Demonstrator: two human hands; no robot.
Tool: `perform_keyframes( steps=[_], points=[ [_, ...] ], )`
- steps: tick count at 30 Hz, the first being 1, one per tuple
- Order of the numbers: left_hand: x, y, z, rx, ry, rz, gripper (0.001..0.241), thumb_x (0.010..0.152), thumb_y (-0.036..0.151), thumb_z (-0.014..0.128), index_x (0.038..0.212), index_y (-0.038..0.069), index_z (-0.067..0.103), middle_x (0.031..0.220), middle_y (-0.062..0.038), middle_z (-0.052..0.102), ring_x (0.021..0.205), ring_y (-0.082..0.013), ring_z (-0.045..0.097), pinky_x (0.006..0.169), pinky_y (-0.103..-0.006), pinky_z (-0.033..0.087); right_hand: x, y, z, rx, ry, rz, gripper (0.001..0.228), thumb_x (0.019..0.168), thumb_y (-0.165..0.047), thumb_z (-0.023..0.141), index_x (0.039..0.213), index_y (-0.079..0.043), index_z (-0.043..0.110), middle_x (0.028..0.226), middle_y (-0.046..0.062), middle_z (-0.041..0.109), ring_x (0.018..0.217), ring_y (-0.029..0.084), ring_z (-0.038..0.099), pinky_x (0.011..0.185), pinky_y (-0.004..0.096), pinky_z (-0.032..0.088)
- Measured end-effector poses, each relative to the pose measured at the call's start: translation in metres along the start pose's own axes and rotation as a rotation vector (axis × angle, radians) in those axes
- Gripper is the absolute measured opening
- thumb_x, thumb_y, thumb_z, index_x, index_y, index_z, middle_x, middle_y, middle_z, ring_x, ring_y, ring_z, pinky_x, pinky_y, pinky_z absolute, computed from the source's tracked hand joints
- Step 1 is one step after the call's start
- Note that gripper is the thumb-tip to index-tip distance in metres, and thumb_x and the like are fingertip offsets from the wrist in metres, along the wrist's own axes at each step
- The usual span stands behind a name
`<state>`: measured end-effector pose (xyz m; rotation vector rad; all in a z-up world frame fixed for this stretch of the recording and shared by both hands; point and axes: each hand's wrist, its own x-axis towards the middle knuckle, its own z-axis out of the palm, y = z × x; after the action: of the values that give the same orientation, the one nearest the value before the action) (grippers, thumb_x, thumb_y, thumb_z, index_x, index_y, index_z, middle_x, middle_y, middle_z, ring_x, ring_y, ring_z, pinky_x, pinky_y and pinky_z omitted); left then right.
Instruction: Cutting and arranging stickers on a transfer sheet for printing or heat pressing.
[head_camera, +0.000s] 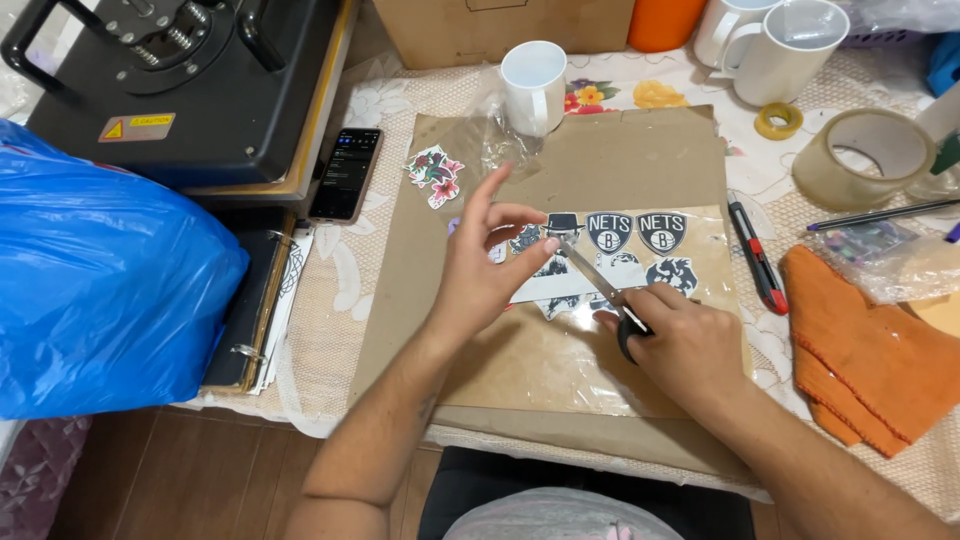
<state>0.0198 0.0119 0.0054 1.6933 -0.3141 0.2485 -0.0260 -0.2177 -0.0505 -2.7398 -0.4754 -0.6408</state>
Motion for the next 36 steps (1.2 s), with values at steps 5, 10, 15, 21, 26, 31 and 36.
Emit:
perform_keyframes(
  steps=[5,10,15,21,26,31,36],
  points=[
    [0.013,-0.002,0.001,0.065,-0.102,-0.060,0.079,0.083,0.009,0.076,0.152,0.004,0.037,0.090,-0.008,0.075,0.099,-0.0221,0.071,0.094,-0.0355,0.054,-0.003,0.005,0.004,-0.104,-0.051,-0.032,0.026,0.078,-0.033,0.075,0.103,-0.031,0.069,0.089,-0.012,0.067,0.061,0.021,0.071,0.060,0.030,0.056],
    [0.015,-0.012,0.004,0.005,-0.112,-0.085,0.079,0.081,0.000,0.074,0.151,0.004,0.038,0.084,-0.010,0.074,0.090,-0.0203,0.071,0.091,-0.0328,0.057,-0.002,0.005,0.006,-0.176,-0.079,-0.048,0.037,0.071,-0.025,0.072,0.106,-0.034,0.066,0.091,-0.015,0.064,0.060,0.021,0.070,0.060,0.030,0.055],
    [0.005,-0.009,0.002,0.147,-0.162,0.154,0.085,0.080,-0.006,0.075,0.155,0.009,0.037,0.084,-0.003,0.076,0.095,-0.0207,0.069,0.103,-0.0382,0.050,0.013,-0.008,-0.021,-0.025,-0.517,0.091,0.035,0.071,-0.022,0.075,0.105,-0.030,0.075,0.091,-0.007,0.072,0.077,0.027,0.076,0.068,0.036,0.060],
    [-0.014,0.002,-0.010,0.158,-0.041,0.212,0.082,0.085,-0.006,0.074,0.155,0.004,0.032,0.088,-0.005,0.076,0.099,-0.0235,0.068,0.104,-0.0417,0.048,0.009,-0.018,-0.052,-0.119,-0.829,0.078,0.036,0.071,-0.028,0.078,0.107,-0.034,0.074,0.108,-0.009,0.071,0.092,0.028,0.076,0.080,0.041,0.061],
    [-0.027,0.012,-0.019,-0.176,0.045,-0.136,0.084,0.082,0.007,0.079,0.152,0.001,0.033,0.086,-0.005,0.076,0.086,-0.0104,0.070,0.094,-0.0259,0.052,0.004,0.000,-0.055,-0.124,-0.839,-0.062,0.026,0.082,-0.029,0.061,0.107,-0.032,0.062,0.117,-0.016,0.062,0.083,0.027,0.074,0.060,0.048,0.055],
    [-0.041,-0.008,-0.027,-0.403,0.042,-0.256,0.086,0.080,0.007,0.080,0.152,0.000,0.034,0.089,-0.010,0.076,0.092,-0.0163,0.073,0.074,-0.0251,0.059,0.030,-0.013,-0.044,0.219,-0.437,-0.127,0.020,0.085,-0.042,0.071,0.088,-0.023,0.077,0.087,-0.009,0.075,0.073,0.023,0.070,0.056,0.042,0.051],
    [-0.049,-0.032,-0.036,-0.427,0.062,-0.241,0.086,0.081,-0.002,0.080,0.153,0.004,0.035,0.089,-0.016,0.077,0.090,-0.0173,0.073,0.085,-0.0258,0.059,0.065,-0.050,-0.007,1.003,-0.386,0.274,0.029,0.073,-0.012,0.087,0.101,-0.007,0.079,0.076,0.007,0.074,0.073,0.016,0.070,0.063,0.028,0.059]
  ],
)
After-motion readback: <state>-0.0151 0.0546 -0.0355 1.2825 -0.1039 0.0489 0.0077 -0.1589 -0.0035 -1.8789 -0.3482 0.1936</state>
